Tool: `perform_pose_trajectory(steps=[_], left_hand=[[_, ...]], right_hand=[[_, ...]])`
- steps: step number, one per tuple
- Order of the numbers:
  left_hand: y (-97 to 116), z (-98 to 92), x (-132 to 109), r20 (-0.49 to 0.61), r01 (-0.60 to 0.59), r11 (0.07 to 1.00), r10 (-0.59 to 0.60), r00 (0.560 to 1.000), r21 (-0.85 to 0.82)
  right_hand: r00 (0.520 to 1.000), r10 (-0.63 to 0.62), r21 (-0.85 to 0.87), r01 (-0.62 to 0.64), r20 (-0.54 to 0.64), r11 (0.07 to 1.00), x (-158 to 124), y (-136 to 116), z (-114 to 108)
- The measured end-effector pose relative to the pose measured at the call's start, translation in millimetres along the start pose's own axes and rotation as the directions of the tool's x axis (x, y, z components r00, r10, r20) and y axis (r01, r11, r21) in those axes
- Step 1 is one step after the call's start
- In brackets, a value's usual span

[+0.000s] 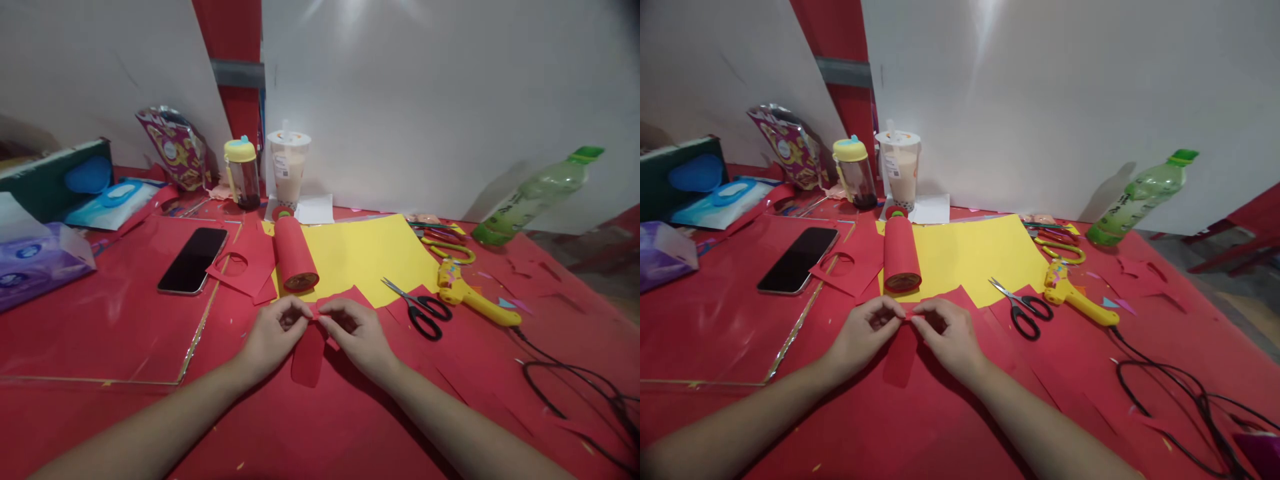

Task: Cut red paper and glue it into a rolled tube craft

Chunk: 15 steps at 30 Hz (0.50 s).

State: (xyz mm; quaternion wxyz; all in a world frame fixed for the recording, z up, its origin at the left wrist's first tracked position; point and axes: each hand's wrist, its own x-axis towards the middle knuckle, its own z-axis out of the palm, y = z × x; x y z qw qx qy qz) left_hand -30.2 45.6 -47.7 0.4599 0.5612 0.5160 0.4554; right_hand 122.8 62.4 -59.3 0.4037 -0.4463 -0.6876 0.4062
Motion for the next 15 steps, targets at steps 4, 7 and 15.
perform_pose_trajectory(steps=[4, 7, 15], left_hand=[[-2.5, 0.9, 0.0, 0.012, 0.041, 0.998, -0.041, 0.999, -0.049], [-4.0, 1.7, -0.2, 0.036, 0.063, 0.998, -0.063, 0.997, -0.024], [0.1, -0.9, -0.6, 0.044, 0.050, 0.995, -0.054, 0.998, 0.091]], right_hand=[[1.000, -0.013, -0.032, 0.013, 0.000, 0.999, 0.4, 0.2, -0.4], [1.000, -0.029, -0.049, 0.029, -0.005, 0.998, 0.6, -0.6, -0.9], [0.999, -0.029, -0.090, 0.028, -0.015, 0.996, -0.7, -1.9, -0.2]])
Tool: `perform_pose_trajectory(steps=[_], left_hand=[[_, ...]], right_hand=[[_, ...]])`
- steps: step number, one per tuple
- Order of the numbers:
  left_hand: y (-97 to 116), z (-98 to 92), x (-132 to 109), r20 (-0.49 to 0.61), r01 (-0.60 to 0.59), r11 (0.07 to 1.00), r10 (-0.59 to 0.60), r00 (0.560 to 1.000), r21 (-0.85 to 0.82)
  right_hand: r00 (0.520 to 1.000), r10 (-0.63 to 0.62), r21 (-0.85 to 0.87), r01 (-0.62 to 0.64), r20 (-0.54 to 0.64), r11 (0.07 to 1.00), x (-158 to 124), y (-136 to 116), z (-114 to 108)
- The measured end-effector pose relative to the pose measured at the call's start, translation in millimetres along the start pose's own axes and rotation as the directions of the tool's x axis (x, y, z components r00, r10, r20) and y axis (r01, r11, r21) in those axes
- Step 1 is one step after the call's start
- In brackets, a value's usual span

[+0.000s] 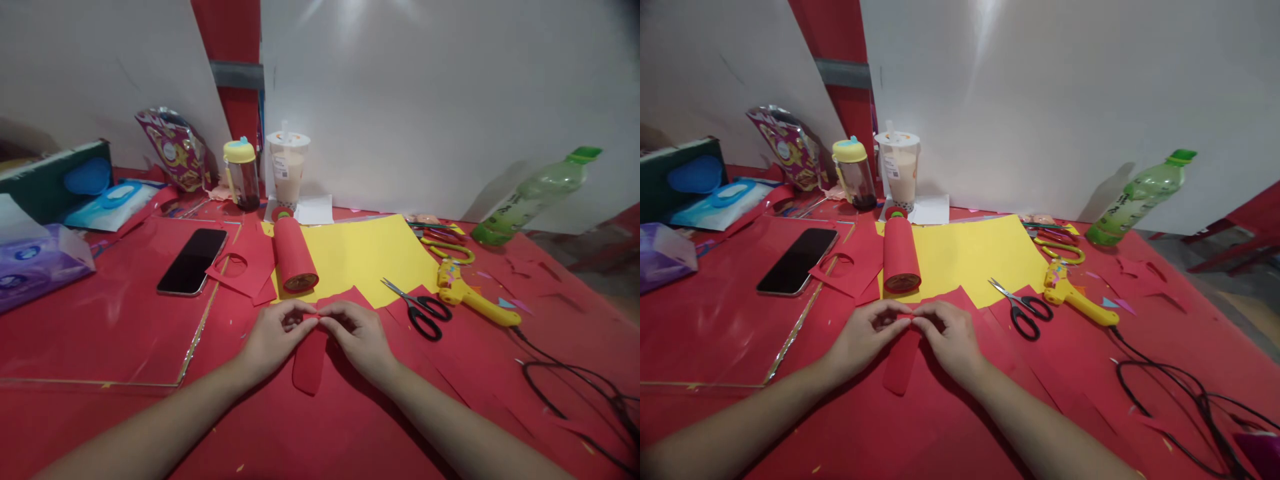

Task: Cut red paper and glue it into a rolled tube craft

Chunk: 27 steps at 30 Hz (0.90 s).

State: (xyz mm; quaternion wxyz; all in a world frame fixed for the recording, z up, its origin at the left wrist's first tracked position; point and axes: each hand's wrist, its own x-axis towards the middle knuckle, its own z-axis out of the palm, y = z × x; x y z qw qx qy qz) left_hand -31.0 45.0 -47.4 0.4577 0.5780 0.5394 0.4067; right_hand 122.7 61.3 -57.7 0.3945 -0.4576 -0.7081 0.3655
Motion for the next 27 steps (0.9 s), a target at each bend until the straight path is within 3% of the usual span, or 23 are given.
perform_pose_trajectory(steps=[6, 12, 27], left_hand=[[3.1, 1.1, 1.7, -0.024, 0.063, 0.996, -0.064, 0.998, -0.061], [1.6, 0.2, 1.4, -0.019, 0.052, 0.997, -0.053, 0.998, -0.061], [-0.2, 1.4, 1.5, -0.033, 0.032, 0.999, -0.033, 0.999, -0.040]], right_hand=[[0.999, 0.032, 0.021, -0.032, -0.003, 0.999, 0.5, -3.9, -0.9], [0.997, 0.071, 0.055, -0.071, 0.004, 0.996, -0.4, 0.1, 0.8], [0.999, -0.047, -0.072, 0.047, -0.002, 0.996, -1.2, 0.5, 1.1]])
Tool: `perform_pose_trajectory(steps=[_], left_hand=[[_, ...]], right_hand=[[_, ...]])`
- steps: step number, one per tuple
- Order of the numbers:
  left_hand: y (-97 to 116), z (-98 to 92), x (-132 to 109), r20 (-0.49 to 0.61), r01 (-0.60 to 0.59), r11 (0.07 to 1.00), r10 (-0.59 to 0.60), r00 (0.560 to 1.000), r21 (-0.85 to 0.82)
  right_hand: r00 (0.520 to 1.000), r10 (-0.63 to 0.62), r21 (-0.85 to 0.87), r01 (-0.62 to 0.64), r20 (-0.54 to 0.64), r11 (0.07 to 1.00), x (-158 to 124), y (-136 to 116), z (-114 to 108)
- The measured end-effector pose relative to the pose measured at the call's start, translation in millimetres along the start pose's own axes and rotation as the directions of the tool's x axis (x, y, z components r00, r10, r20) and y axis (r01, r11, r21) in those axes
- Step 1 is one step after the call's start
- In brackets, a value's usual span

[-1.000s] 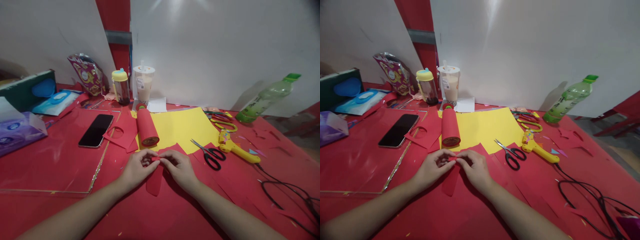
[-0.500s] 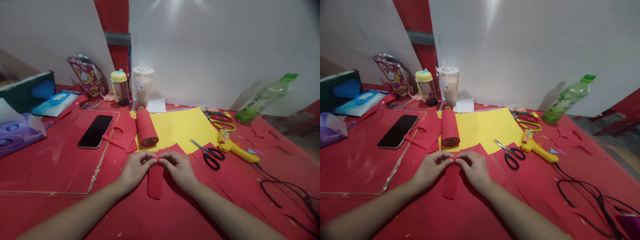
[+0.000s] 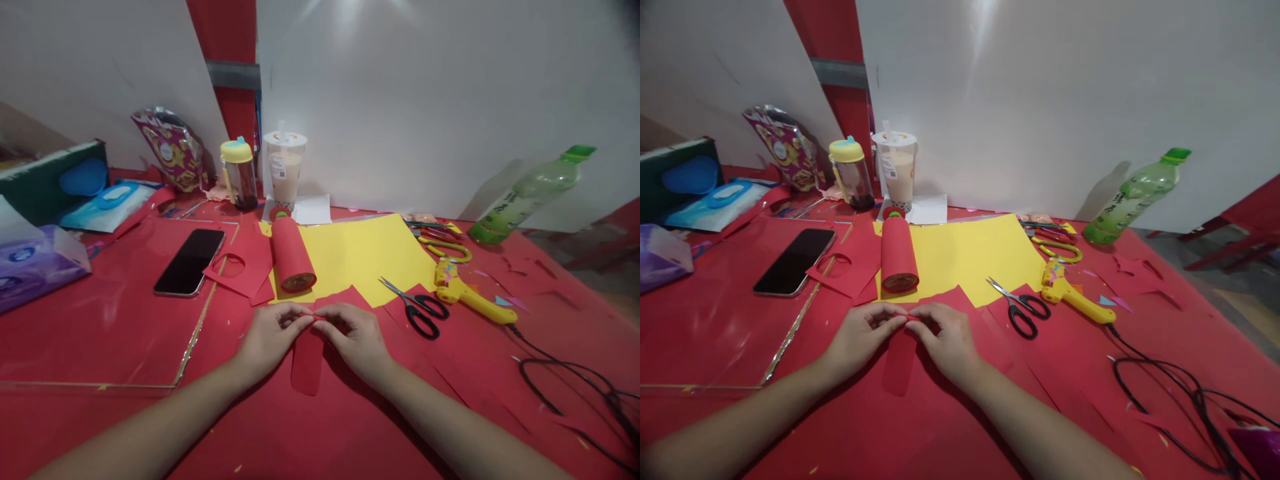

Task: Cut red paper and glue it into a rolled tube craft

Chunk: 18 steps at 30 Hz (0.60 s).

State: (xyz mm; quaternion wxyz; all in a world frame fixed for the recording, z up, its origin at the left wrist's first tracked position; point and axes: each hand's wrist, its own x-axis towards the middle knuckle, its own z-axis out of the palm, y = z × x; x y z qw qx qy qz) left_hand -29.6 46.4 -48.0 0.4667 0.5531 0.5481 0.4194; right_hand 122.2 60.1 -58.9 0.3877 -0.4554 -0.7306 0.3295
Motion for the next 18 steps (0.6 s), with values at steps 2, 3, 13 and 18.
perform_pose_trajectory(steps=[2, 3, 13, 18], left_hand=[[-1.0, -0.2, -0.1, 0.002, -0.008, 1.000, 0.008, 1.000, 0.014], [-1.3, -0.3, -0.1, 0.002, -0.010, 1.000, 0.010, 1.000, 0.018], [0.6, -1.7, -1.6, 0.009, -0.031, 0.999, 0.030, 1.000, 0.042], [1.2, -0.8, -1.1, 0.005, -0.025, 0.999, 0.025, 1.000, 0.033]], right_hand=[[1.000, -0.012, -0.012, 0.012, -0.006, 1.000, -0.1, 0.1, -0.1], [1.000, -0.012, -0.016, 0.012, -0.007, 1.000, -0.2, 0.2, -0.1], [0.999, -0.029, -0.016, 0.028, -0.034, 0.999, 0.0, -1.8, -0.2], [0.999, -0.019, -0.014, 0.018, -0.035, 1.000, -0.1, -3.0, -1.2]])
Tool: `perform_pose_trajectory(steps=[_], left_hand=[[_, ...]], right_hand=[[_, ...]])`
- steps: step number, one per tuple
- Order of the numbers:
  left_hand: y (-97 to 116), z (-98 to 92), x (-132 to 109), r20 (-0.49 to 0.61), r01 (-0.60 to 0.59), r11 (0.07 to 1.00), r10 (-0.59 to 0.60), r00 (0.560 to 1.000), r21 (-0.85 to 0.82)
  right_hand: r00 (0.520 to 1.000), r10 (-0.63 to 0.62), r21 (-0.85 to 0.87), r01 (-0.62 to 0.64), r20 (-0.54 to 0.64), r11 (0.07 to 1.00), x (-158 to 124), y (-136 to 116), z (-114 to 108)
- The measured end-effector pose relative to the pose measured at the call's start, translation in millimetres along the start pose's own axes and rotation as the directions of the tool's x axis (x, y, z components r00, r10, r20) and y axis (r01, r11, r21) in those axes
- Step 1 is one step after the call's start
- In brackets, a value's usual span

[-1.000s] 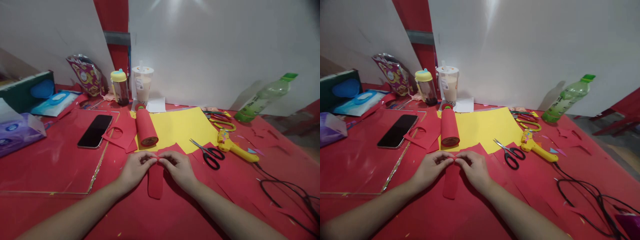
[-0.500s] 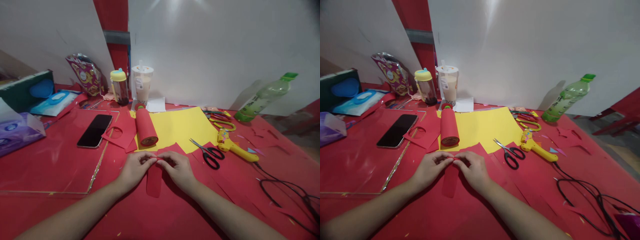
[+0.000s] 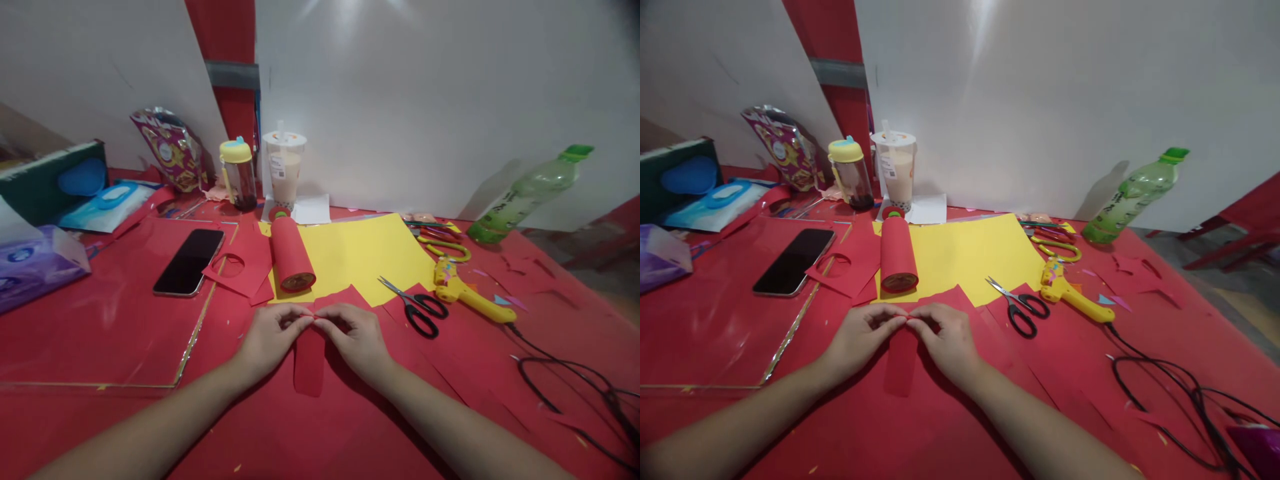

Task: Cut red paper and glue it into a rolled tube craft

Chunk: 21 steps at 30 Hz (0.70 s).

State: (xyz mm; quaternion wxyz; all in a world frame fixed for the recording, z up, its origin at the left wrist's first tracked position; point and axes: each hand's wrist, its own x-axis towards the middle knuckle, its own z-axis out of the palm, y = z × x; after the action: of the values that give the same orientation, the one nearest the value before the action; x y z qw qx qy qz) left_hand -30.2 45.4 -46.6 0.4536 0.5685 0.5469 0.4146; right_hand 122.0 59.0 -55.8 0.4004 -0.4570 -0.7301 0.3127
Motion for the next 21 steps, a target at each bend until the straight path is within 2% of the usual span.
perform_pose_trajectory(steps=[12, 21], left_hand=[[-0.2, 0.9, -0.1, -0.025, 0.027, 0.999, -0.028, 0.999, -0.031], [-0.7, 0.8, -0.7, -0.025, 0.037, 0.998, -0.039, 0.999, -0.056]], right_hand=[[0.999, 0.046, 0.038, -0.047, 0.009, 0.998, 1.0, 1.3, 0.4], [1.000, 0.026, 0.043, -0.026, 0.018, 0.999, -0.1, 3.2, 1.3]])
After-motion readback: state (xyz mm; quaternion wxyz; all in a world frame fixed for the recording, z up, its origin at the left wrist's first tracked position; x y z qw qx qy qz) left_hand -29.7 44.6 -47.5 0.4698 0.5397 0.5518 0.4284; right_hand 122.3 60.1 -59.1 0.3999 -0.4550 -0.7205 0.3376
